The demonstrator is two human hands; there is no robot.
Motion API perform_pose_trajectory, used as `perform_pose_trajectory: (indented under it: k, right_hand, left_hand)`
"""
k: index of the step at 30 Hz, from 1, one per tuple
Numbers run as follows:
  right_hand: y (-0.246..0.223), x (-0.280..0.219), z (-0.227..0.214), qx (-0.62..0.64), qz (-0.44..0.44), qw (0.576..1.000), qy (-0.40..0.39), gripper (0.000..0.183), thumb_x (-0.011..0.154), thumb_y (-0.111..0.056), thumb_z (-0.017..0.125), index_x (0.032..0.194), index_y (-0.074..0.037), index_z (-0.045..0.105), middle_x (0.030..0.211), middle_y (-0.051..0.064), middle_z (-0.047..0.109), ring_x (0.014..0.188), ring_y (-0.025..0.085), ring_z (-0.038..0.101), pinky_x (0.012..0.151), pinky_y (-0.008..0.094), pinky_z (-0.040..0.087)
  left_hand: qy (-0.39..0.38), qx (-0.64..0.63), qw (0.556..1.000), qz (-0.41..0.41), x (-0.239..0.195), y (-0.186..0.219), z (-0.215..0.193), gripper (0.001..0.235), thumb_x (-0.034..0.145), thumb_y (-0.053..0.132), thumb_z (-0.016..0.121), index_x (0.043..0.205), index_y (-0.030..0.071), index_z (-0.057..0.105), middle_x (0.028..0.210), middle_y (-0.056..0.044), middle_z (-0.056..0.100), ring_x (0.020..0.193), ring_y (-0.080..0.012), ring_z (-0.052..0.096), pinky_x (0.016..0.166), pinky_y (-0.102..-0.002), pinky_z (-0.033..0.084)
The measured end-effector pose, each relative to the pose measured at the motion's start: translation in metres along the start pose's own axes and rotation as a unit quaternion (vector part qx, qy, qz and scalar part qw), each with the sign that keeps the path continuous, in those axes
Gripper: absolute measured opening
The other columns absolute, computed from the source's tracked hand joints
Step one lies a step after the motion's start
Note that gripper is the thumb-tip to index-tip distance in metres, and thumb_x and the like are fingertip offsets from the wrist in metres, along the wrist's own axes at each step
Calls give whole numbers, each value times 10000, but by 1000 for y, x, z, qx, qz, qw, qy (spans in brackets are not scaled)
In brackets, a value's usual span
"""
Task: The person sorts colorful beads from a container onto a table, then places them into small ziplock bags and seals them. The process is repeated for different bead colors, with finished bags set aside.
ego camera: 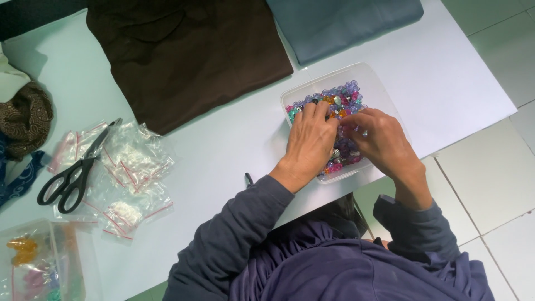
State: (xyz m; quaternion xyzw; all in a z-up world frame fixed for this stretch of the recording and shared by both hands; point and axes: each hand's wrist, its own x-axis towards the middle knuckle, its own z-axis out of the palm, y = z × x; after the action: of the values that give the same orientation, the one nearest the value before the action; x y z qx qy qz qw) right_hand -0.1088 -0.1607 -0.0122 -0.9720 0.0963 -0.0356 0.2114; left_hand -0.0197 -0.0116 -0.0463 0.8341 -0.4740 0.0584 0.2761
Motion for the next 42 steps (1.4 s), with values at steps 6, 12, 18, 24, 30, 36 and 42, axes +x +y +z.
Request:
perform_pose_trajectory:
  k: [6, 12, 18, 24, 30, 36, 42]
  right_hand:
    - [-36, -6, -8, 114, -54, 992, 32, 203, 921, -85, 790, 1122, -59, 788, 964, 119, 774, 820, 217, 728, 725, 329, 558]
    - [-90, -6, 13, 165, -140, 973, 81, 244, 841, 15, 825, 1078, -28, 787, 932, 115, 762, 779, 239, 733, 639, 304, 577]
    - [-127, 0, 71, 177, -181, 965, 70, 264, 843, 36, 792, 1094, -48, 780, 922, 81, 743, 693, 173, 688, 584, 266, 575]
    - [-122, 4, 136, 146, -140, 979, -2, 260, 897, 14, 733, 1148, -45, 765, 945, 112, 743, 758, 222, 736, 582, 300, 592]
    - [-150, -13, 90, 103, -178, 977, 59, 339, 942, 16, 690, 1276, -42, 700, 1077, 150, 712, 942, 302, 744, 730, 362, 637]
    - [-106, -18, 29, 62, -174, 973, 137, 182, 981, 12, 706, 1138, -49, 774, 1045, 138, 728, 1008, 294, 710, 849, 356, 590]
    - [-28, 3, 26, -94, -19, 991, 95, 128, 1001, -214, 801, 1091, -123, 814, 1046, 95, 690, 1022, 281, 665, 793, 415, 580]
  left_hand:
    - [44, -72, 996, -17, -23, -4, -51, 72, 864, 22, 717, 911, 1, 766, 1045, -141, 573, 958, -323, 560, 713, -405, 469]
    - [77, -148, 984, -68, -73, -27, -99, 93, 915, 76, 704, 988, 38, 748, 1053, -99, 555, 913, -307, 561, 763, -407, 484]
    - [87, -156, 973, -147, -126, -57, -115, 96, 937, 111, 716, 1011, 68, 761, 1015, -80, 597, 863, -262, 584, 763, -387, 493]
    - [2, -80, 969, -234, -156, -85, -79, 132, 922, 162, 724, 1029, 93, 762, 1004, -82, 630, 928, -285, 638, 790, -422, 511]
    - [46, -26, 972, -227, -138, -65, -102, 138, 924, 113, 721, 1048, 69, 762, 1042, -127, 633, 961, -304, 629, 789, -440, 518]
    - [124, -41, 987, -92, -92, -42, -90, 118, 933, 147, 698, 1041, 109, 723, 1037, -71, 574, 926, -288, 587, 736, -419, 519]
    - [115, -14, 993, -15, -33, -17, -32, 51, 838, 75, 770, 887, 74, 754, 1004, -101, 574, 940, -286, 581, 710, -400, 492]
